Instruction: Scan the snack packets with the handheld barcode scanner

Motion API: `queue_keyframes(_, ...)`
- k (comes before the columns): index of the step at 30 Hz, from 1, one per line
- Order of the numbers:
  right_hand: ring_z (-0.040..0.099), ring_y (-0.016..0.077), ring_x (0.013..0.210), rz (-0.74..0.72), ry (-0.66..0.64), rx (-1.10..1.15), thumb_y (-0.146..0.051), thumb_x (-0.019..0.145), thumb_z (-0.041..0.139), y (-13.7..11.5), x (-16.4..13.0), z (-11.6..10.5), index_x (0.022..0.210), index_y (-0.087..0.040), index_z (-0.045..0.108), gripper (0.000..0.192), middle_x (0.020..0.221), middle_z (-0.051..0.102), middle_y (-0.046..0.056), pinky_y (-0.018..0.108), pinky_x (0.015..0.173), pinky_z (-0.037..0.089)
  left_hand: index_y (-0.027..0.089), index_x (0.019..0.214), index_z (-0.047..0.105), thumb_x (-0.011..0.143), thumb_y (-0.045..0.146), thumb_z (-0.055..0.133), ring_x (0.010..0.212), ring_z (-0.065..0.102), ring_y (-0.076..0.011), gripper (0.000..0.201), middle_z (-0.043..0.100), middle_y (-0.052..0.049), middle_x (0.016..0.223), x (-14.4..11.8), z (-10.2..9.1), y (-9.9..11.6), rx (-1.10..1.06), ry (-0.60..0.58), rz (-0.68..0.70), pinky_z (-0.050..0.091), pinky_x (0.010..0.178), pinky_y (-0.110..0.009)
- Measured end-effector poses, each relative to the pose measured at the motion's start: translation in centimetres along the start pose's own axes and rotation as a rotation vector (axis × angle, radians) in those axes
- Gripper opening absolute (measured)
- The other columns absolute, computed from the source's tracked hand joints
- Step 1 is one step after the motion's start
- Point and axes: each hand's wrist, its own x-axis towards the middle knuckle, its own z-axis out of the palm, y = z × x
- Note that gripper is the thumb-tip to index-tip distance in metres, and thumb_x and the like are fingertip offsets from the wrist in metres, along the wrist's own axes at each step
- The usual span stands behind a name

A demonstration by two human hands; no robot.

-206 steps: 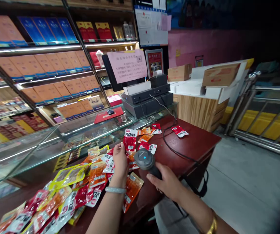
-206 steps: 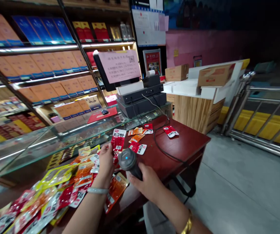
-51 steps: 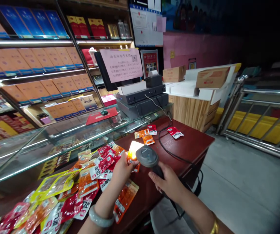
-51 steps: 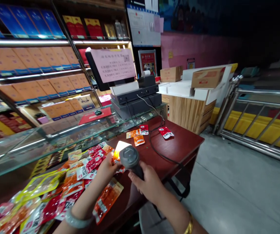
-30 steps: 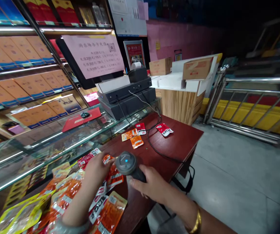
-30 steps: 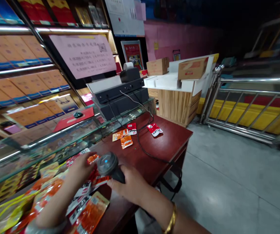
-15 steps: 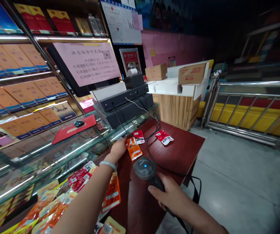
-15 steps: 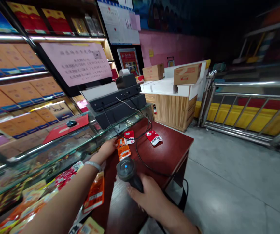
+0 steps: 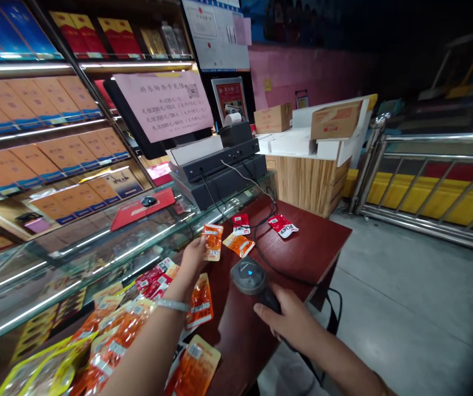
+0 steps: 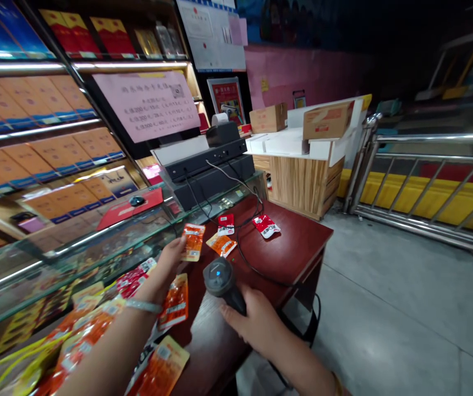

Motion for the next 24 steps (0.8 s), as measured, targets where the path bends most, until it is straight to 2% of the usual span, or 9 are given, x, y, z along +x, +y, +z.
queue_keyframes(2,0.053,0.0131,0.045,-0.020,-0.019,0.012,-0.044,0.093,0.065,-0.3,-0.4,0.6,0.108,-0.018,0.064,0.030,0.059,0.057,-0.005,0.023,0.045,0.040,0.015,0.103,0.066,0.076,0.073,0.065,0.062,0.068,-0.0182,0.064,0.074,-0.007,0.082,-2.7,-0.6,-0.2,-0.369,0.127,-0.067,0.052,0.058,-0.029)
queue_keyframes(4,0.056,0.0145,0.049,-0.059,-0.040,-0.011,-0.044,0.093,0.066,-1.0,-0.8,1.4,0.108,-0.018,0.065,0.030,0.063,0.062,-0.003,0.024,0.048,0.044,0.016,0.105,0.066,0.072,0.071,0.070,0.063,0.068,-0.0178,0.064,0.075,-0.006,0.087,-5.4,-1.2,0.0,-0.627,0.247,-0.099,0.053,0.058,-0.029)
queue_keyframes(7,0.070,0.0206,0.072,-0.174,-0.058,-0.073,-0.040,0.092,0.068,-2.3,-1.5,3.0,0.110,-0.017,0.068,0.029,0.084,0.075,0.005,0.029,0.067,0.053,0.018,0.106,0.066,0.080,0.068,0.065,0.074,0.072,-0.0196,0.057,0.077,-0.009,0.096,-8.8,-2.1,0.5,-0.672,0.359,-0.055,0.055,0.063,-0.030)
queue_keyframes(10,0.072,0.0254,0.095,-0.273,-0.086,-0.091,-0.037,0.092,0.068,-3.2,-2.0,4.6,0.118,-0.018,0.067,0.032,0.104,0.078,0.009,0.033,0.084,0.054,0.018,0.108,0.066,0.085,0.067,0.059,0.077,0.074,-0.0207,0.055,0.078,-0.011,0.099,-11.1,-2.7,0.3,-0.691,0.415,-0.047,0.056,0.064,-0.030)
queue_keyframes(15,0.072,0.0242,0.087,-0.275,-0.112,-0.130,-0.038,0.092,0.066,-3.3,-2.6,6.2,0.108,-0.016,0.070,0.027,0.095,0.078,0.008,0.033,0.079,0.054,0.018,0.103,0.065,0.082,0.065,0.064,0.077,0.074,-0.0219,0.052,0.077,-0.009,0.093,-12.7,-3.2,-0.9,-0.779,0.459,-0.055,0.057,0.068,-0.033)
queue_keyframes(17,0.072,0.0244,0.088,-0.273,-0.115,-0.134,-0.038,0.091,0.067,-3.3,-2.8,6.4,0.109,-0.016,0.070,0.029,0.098,0.079,0.009,0.033,0.080,0.054,0.018,0.103,0.065,0.083,0.067,0.061,0.080,0.073,-0.0224,0.053,0.077,-0.010,0.094,-13.1,-3.8,-1.0,-0.726,0.454,-0.023,0.057,0.071,-0.034)
queue_keyframes(19,0.072,0.0255,0.093,-0.275,-0.121,-0.115,-0.038,0.091,0.068,-3.3,-3.0,6.4,0.113,-0.016,0.071,0.032,0.103,0.079,0.009,0.033,0.084,0.054,0.017,0.102,0.067,0.085,0.069,0.056,0.081,0.071,-0.0230,0.056,0.076,-0.010,0.093,-13.5,-5.3,-0.9,-0.567,0.465,-0.007,0.056,0.073,-0.035)
queue_keyframes(23,0.072,0.0265,0.100,-0.270,-0.122,-0.102,-0.038,0.090,0.070,-3.2,-3.3,5.9,0.117,-0.016,0.072,0.034,0.110,0.079,0.010,0.033,0.089,0.053,0.016,0.091,0.072,0.081,0.064,0.065,0.089,0.068,-0.0302,0.050,0.074,-0.009,0.084,-14.0,-11.0,-1.4,-0.263,0.473,-0.037,0.054,0.079,-0.040)
queue_keyframes(24,0.073,0.0264,0.099,-0.264,-0.114,-0.118,-0.037,0.090,0.070,-3.1,-3.3,5.6,0.116,-0.016,0.072,0.034,0.109,0.080,0.010,0.033,0.087,0.053,0.017,0.089,0.072,0.084,0.064,0.062,0.092,0.068,-0.0325,0.048,0.074,-0.009,0.083,-13.9,-12.6,-1.8,-0.032,0.461,-0.055,0.054,0.080,-0.042)
